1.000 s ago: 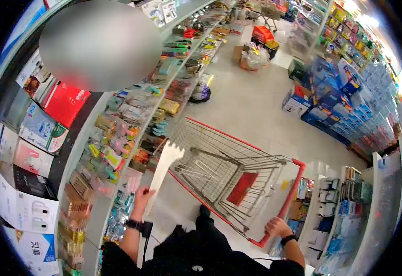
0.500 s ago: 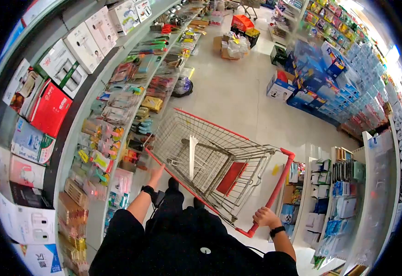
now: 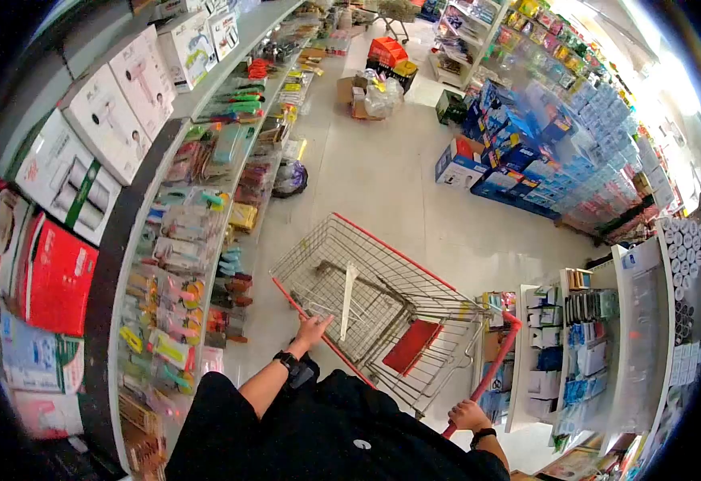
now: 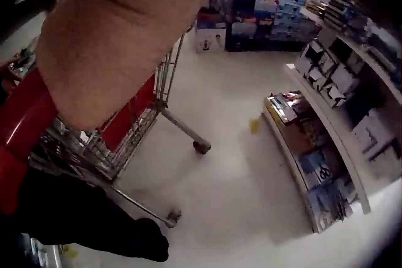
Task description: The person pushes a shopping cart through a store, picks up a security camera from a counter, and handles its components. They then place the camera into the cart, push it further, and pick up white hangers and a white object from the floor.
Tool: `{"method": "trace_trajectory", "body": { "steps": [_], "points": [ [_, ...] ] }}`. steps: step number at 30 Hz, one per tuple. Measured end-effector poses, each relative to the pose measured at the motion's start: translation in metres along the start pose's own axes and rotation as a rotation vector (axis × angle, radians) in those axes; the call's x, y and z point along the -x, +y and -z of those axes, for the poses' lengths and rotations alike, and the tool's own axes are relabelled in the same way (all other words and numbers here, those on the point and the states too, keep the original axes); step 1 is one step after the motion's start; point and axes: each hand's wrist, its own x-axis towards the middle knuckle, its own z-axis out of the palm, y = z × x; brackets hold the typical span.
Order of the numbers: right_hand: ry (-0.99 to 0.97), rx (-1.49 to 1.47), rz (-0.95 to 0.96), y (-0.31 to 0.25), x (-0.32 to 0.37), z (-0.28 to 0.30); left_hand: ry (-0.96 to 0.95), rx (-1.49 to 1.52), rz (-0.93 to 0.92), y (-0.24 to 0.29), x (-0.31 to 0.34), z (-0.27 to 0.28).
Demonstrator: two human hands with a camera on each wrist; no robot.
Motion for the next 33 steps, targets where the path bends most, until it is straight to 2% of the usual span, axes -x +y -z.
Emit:
{"method": "trace_trajectory", "body": {
  "steps": [5,6,13,16,20,23,24,25,27,29,30,31,33],
  "points": [
    [0.009,-0.025,-0.139,-0.012,-0.044,-0.003,-0.225,0.066,-0.259,0.049,-0.029,0.065],
    [0.019,-0.029,-0.156,-0.013,-0.056,0.002,-0.14,0.071,-0.264,0.043,-0.05,0.064],
    [0.194,-0.072,-0.223,-0.001,-0.139,0.027,-0.235,0.086,-0.276,0.092,-0.103,0.094],
    [0.203,-0.095,-0.248,0.012,-0.169,0.037,-0.272,0.047,-0.239,0.091,-0.133,0.097],
    [0.21,-0.138,-0.269,0.036,-0.213,0.044,-0.245,0.012,-0.309,0.093,-0.167,0.122],
    [0.236,-0.084,-0.254,0.06,-0.228,0.037,-0.216,0.068,-0.265,0.101,-0.199,0.156],
    [0.235,-0.129,-0.296,0.07,-0.237,0.044,-0.145,0.106,-0.248,0.096,-0.213,0.168],
    [0.064,-0.127,-0.286,0.084,-0.236,0.037,-0.075,0.144,-0.232,0.091,-0.234,0.18],
    [0.186,-0.033,-0.245,0.111,-0.235,0.007,0.06,0.273,-0.052,0.078,-0.265,0.204],
    [0.109,-0.036,-0.308,0.13,-0.248,0.035,0.115,0.23,0.068,0.084,-0.281,0.226],
    [0.204,-0.066,-0.343,0.141,-0.263,0.059,0.114,0.248,0.094,0.087,-0.29,0.236],
    [0.205,-0.13,-0.358,0.151,-0.267,0.049,0.113,0.266,0.12,0.089,-0.299,0.243],
    [0.284,-0.188,-0.413,0.169,-0.286,0.076,0.13,0.16,0.092,0.097,-0.32,0.251]
  ]
}}
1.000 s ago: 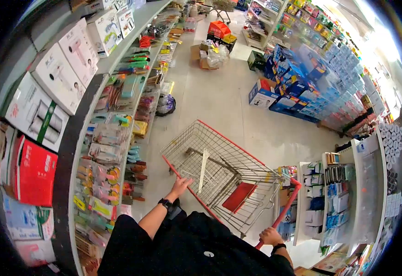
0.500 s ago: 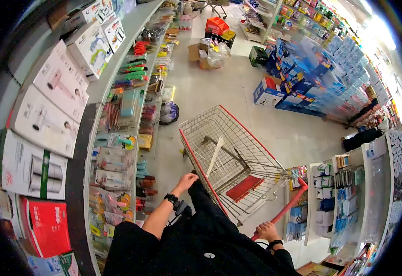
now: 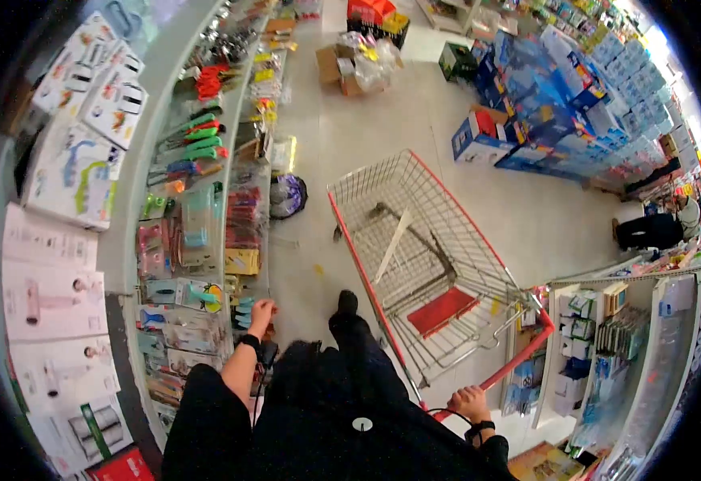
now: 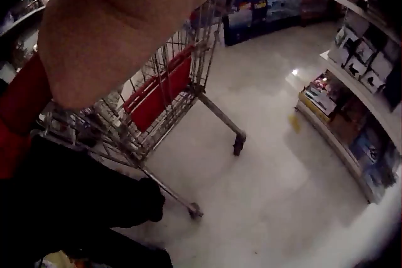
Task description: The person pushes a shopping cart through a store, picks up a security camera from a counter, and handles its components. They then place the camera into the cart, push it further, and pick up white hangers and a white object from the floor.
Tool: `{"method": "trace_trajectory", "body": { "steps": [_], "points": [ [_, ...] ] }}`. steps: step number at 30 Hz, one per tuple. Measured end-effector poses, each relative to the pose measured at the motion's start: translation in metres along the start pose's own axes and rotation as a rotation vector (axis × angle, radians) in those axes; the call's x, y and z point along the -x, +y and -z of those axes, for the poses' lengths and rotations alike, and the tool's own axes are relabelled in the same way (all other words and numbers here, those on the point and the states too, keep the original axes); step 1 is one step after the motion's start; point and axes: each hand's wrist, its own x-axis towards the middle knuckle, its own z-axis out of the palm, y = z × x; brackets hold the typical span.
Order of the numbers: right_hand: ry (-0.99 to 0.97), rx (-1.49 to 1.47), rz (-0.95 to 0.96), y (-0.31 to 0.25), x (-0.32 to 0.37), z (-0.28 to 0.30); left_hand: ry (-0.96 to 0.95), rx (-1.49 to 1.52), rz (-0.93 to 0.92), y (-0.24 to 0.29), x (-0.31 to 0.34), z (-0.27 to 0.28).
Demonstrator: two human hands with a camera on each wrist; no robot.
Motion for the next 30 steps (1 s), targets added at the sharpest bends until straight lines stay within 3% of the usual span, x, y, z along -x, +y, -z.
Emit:
{"method": "trace_trajectory", "body": {
  "steps": [5,9,13,16,18,20,22,24,30],
  "points": [
    [-0.03,-0.007,-0.077,0.014,-0.05,0.007,-0.033,-0.007,0.113,0.045,-0.051,-0.015],
    [-0.069,-0.038,-0.16,0.014,-0.085,0.006,-0.136,-0.122,0.15,0.048,-0.117,-0.036],
    [-0.237,-0.026,-0.268,0.008,-0.107,-0.006,-0.296,-0.299,0.119,-0.014,-0.218,-0.062],
    [-0.388,-0.093,-0.353,0.009,-0.099,0.004,-0.225,-0.472,-0.132,-0.071,-0.295,-0.086],
    [-0.532,-0.153,-0.49,0.004,-0.146,0.023,-0.259,-0.672,-0.044,-0.062,-0.341,-0.097],
    [-0.529,-0.078,-0.52,0.003,-0.172,0.008,-0.276,-0.788,0.067,-0.067,-0.39,-0.106],
    [-0.501,-0.024,-0.538,0.006,-0.204,-0.021,-0.231,-0.879,-0.028,-0.108,-0.446,-0.119],
    [-0.482,0.01,-0.555,0.012,-0.231,-0.051,-0.151,-0.773,-0.135,-0.154,-0.499,-0.128],
    [-0.482,0.041,-0.592,0.022,-0.279,-0.108,-0.064,-0.992,-0.111,-0.213,-0.586,-0.142]
  ]
}}
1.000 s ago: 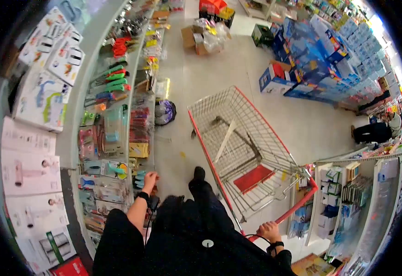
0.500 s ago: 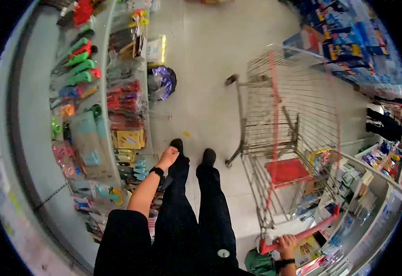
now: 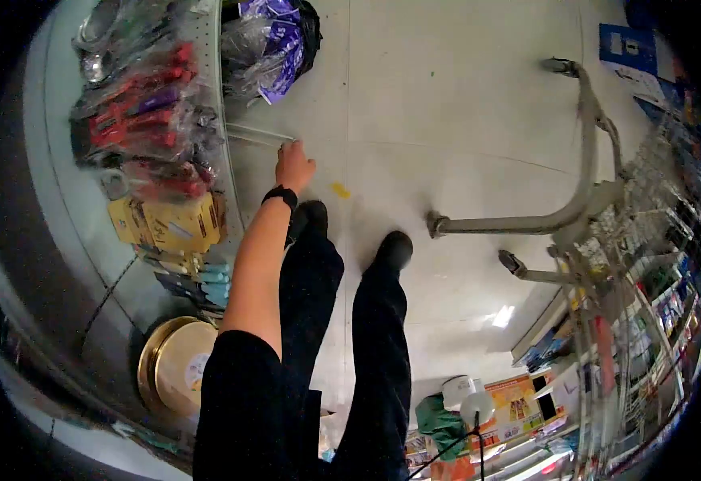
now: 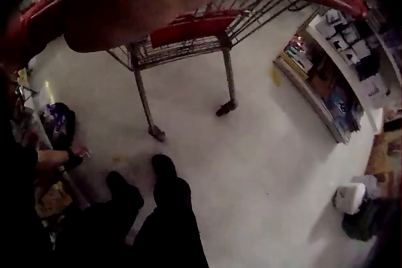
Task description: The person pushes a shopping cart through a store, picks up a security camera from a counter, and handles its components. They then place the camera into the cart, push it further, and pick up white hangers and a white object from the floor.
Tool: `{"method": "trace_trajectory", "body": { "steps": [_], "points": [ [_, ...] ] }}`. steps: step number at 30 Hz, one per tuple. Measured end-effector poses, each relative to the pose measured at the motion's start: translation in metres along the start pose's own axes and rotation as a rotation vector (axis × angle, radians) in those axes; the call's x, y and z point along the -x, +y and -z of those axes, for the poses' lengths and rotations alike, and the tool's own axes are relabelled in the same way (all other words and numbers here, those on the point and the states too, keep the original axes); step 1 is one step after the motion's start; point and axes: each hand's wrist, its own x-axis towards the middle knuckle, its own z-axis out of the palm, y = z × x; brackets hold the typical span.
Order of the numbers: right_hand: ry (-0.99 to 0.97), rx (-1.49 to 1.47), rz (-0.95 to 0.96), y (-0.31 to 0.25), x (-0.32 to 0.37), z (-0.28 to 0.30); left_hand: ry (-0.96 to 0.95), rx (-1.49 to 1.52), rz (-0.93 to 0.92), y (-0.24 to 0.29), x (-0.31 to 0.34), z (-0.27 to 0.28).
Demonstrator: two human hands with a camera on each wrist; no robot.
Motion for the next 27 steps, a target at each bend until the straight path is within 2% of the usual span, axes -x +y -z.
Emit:
{"method": "trace_trajectory", "body": {
  "steps": [5,8,11,14,17,20,23,26,27],
  "points": [
    [-0.012,0.007,-0.003,-0.004,-0.031,-0.009,-0.097,-0.036,0.133,-0.029,-0.024,-0.021],
    [-0.013,0.011,0.001,-0.006,-0.039,-0.011,-0.142,0.045,0.049,-0.058,-0.045,-0.046],
    [-0.009,0.016,-0.001,-0.008,-0.043,-0.012,-0.212,0.082,0.181,-0.039,-0.037,-0.025],
    [-0.004,0.01,0.002,-0.01,-0.044,-0.015,-0.134,0.065,0.156,-0.045,-0.038,-0.037],
    [0.013,0.015,0.002,-0.006,-0.049,-0.012,-0.23,0.228,0.236,-0.045,-0.035,-0.045],
    [0.041,0.022,0.015,-0.005,-0.05,-0.017,-0.202,0.257,0.197,-0.044,-0.017,-0.079],
    [0.046,0.024,0.029,-0.004,-0.053,-0.021,-0.139,0.171,0.157,-0.025,0.01,-0.096],
    [0.055,0.027,0.039,-0.003,-0.057,-0.021,-0.161,0.203,0.233,-0.009,0.02,-0.103],
    [0.052,0.022,0.037,-0.002,-0.055,-0.019,-0.147,0.228,0.192,-0.005,0.029,-0.105]
  ]
}}
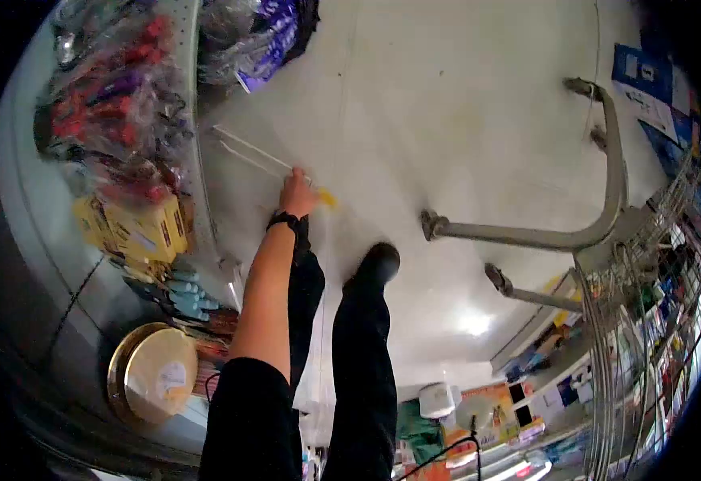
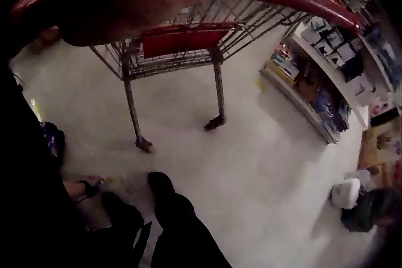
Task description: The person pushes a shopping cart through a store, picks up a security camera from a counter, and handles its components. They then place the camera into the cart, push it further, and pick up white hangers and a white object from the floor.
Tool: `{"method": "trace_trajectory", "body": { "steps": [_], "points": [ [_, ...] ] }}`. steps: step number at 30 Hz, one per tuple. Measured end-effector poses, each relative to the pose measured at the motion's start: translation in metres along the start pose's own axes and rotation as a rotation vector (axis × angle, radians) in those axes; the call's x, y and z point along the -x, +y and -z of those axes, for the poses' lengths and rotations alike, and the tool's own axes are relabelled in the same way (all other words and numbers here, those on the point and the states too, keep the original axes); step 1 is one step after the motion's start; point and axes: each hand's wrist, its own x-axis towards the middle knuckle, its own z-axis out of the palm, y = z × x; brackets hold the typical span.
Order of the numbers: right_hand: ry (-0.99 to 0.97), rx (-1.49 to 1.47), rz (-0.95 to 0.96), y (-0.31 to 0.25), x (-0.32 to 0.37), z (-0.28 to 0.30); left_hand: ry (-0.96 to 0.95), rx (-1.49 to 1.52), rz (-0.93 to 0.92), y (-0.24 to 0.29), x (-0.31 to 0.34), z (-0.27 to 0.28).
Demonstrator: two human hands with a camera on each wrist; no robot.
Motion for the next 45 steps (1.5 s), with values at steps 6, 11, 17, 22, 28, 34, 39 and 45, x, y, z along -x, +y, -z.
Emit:
{"method": "trace_trajectory", "body": {
  "steps": [6,11,17,22,28,34,39,45],
  "points": [
    [0.07,-0.024,0.002,-0.006,0.01,0.014,0.08,0.165,-0.122,0.037,0.069,0.013],
    [0.236,-0.072,0.001,-0.01,0.032,0.042,0.112,0.291,-0.339,0.057,0.17,0.082],
    [0.6,-0.136,0.016,-0.014,0.061,0.094,0.133,0.355,-0.156,0.078,0.295,0.191],
    [0.602,-0.221,-0.093,-0.046,0.054,0.158,-0.024,0.249,-0.222,0.158,0.397,0.28],
    [0.559,-0.273,-0.163,-0.045,0.063,0.152,0.068,0.103,-0.538,0.263,0.541,0.362],
    [0.636,-0.36,-0.091,-0.047,0.057,0.135,0.336,0.212,-0.871,0.336,0.635,0.443],
    [0.571,-0.485,0.003,-0.045,0.064,0.147,0.198,0.41,-1.066,0.422,0.704,0.48],
    [0.565,-0.514,0.134,-0.018,0.095,0.168,-0.038,0.578,-1.273,0.512,0.782,0.431]
  ]
}}
